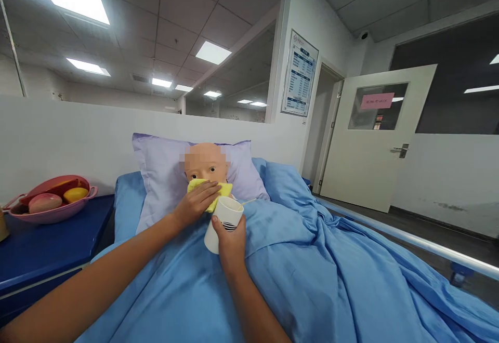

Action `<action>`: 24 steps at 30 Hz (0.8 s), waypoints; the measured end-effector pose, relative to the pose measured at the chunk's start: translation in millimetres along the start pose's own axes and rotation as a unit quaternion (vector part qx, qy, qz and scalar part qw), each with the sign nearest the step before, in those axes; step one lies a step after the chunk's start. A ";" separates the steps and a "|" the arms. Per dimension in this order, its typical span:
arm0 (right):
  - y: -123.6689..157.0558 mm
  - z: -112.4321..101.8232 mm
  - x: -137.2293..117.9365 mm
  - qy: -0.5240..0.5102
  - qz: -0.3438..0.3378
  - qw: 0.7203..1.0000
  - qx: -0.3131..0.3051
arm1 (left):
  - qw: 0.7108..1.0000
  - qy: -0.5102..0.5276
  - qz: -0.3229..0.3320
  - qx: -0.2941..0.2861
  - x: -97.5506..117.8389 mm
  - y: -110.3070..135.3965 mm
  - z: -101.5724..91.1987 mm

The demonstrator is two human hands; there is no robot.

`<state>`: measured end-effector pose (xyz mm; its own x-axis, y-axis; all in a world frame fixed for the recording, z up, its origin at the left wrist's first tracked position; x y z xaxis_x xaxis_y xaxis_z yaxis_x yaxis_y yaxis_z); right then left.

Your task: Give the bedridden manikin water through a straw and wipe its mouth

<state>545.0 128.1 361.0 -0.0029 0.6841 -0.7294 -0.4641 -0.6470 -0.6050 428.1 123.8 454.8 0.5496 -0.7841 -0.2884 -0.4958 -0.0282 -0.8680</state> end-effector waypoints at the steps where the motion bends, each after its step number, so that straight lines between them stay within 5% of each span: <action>1: 0.3 -0.2 -0.2 0.000 0.003 1.000 0.000 | 1.000 -0.008 -0.001 -0.007 0.0 8.5 2.6; 8: 1.7 -0.5 -3.6 0.009 0.010 1.000 -0.005 | 0.998 0.034 -0.058 -0.017 -7.1 57.5 -4.8; 15: 0.9 -1.7 -1.4 0.022 0.005 1.000 0.001 | 0.989 0.084 -0.099 0.066 -7.4 16.0 -32.8; 19: 1.1 1.3 -5.0 0.026 -0.002 0.999 -0.018 | 0.994 0.056 -0.082 0.051 -6.8 -0.8 -19.2; 24: 2.4 0.0 -4.5 0.041 0.010 0.999 -0.014 | 0.997 0.030 -0.069 -0.002 -9.5 24.3 4.7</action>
<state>543.8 123.5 362.9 0.0623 0.6420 -0.7641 -0.4392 -0.6699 -0.5987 414.1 133.5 434.6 0.5716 -0.8083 -0.1411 -0.4207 -0.1410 -0.8962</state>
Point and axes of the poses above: each hand's wrist, its own y-axis away from the middle knuckle, its own z-axis out of the palm, x = y × z, the point moved 8 cm from there along -y, towards the middle knuckle, and after that the axes turned 14 degrees about -z, right-handed, at the moved point
